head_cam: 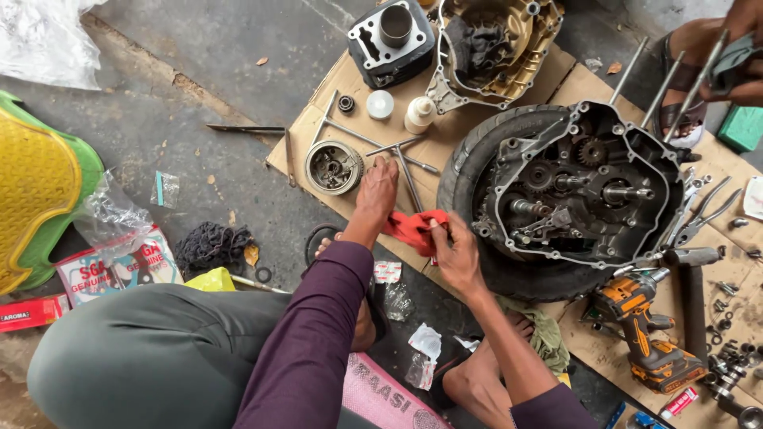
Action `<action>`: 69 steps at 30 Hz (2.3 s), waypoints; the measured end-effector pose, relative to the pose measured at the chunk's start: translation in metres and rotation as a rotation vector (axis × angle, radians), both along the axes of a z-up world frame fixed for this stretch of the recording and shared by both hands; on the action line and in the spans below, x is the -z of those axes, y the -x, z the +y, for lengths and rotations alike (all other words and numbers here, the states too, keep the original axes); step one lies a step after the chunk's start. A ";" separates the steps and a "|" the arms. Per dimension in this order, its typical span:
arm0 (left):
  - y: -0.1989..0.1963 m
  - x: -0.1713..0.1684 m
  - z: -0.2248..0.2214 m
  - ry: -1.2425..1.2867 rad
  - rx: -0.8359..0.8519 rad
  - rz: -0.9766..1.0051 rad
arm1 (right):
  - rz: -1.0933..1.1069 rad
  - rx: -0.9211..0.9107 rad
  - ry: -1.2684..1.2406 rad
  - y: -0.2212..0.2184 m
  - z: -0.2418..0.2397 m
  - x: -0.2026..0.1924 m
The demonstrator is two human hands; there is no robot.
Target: The recorder is assembling or repairing a motorcycle engine, handling various internal components and gears on the ground.
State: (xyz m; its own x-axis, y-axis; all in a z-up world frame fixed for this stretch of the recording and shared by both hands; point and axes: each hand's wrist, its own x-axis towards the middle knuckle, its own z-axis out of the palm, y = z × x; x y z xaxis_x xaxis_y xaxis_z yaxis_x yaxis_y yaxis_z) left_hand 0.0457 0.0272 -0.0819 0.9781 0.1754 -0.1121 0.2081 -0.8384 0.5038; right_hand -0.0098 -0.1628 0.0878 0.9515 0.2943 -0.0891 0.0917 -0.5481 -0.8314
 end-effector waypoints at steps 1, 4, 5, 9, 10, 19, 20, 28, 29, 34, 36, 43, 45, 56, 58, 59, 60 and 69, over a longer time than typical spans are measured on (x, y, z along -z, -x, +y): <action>-0.001 0.007 0.002 -0.042 0.036 -0.022 | -0.034 -0.038 -0.099 -0.002 -0.001 -0.006; -0.005 -0.022 0.006 -0.055 0.073 -0.183 | 0.053 -0.004 -0.327 -0.003 0.000 -0.006; -0.013 -0.048 0.008 -0.056 0.071 -0.194 | 0.042 -0.007 -0.328 -0.005 0.002 -0.007; -0.031 -0.140 0.021 0.541 -0.219 0.137 | 0.345 0.218 -0.548 -0.012 0.008 -0.023; -0.033 -0.160 0.026 0.931 -0.303 0.256 | 0.364 0.233 -0.552 -0.012 0.009 -0.030; 0.042 -0.350 0.030 1.307 0.141 0.034 | -0.202 -0.114 -0.812 -0.014 -0.004 -0.127; 0.053 -0.361 0.028 1.299 0.149 0.023 | -0.215 -0.119 -0.819 -0.014 -0.005 -0.137; 0.107 -0.391 -0.001 1.416 0.097 -0.163 | -0.131 0.091 -0.722 0.008 -0.010 -0.216; 0.108 -0.389 -0.003 1.419 0.103 -0.161 | -0.135 0.095 -0.719 0.016 -0.001 -0.223; 0.112 -0.393 -0.014 1.299 0.025 -0.282 | -0.354 -0.154 -0.388 0.038 0.024 -0.244; 0.112 -0.369 -0.008 1.452 0.048 -0.210 | -0.356 -0.113 -0.306 0.034 0.021 -0.229; 0.111 -0.329 -0.032 1.465 0.001 -0.136 | -0.285 0.006 -0.248 0.034 0.029 -0.222; 0.114 -0.313 -0.043 1.547 -0.105 -0.061 | -0.333 -0.012 -0.205 0.028 0.025 -0.222; 0.120 -0.348 -0.043 1.571 -0.137 -0.072 | -0.620 -0.022 0.062 0.016 0.025 -0.215; 0.122 -0.365 -0.044 1.261 -0.131 -0.085 | -0.668 0.007 0.078 0.018 0.027 -0.214; 0.122 -0.368 -0.043 1.260 -0.130 -0.085 | -0.668 0.008 0.078 0.018 0.028 -0.217; 0.121 -0.371 -0.042 1.263 -0.112 -0.087 | -0.685 0.019 0.072 0.018 0.029 -0.220; 0.125 -0.346 -0.046 1.422 -0.213 -0.270 | -0.456 0.003 -0.092 0.017 0.020 -0.207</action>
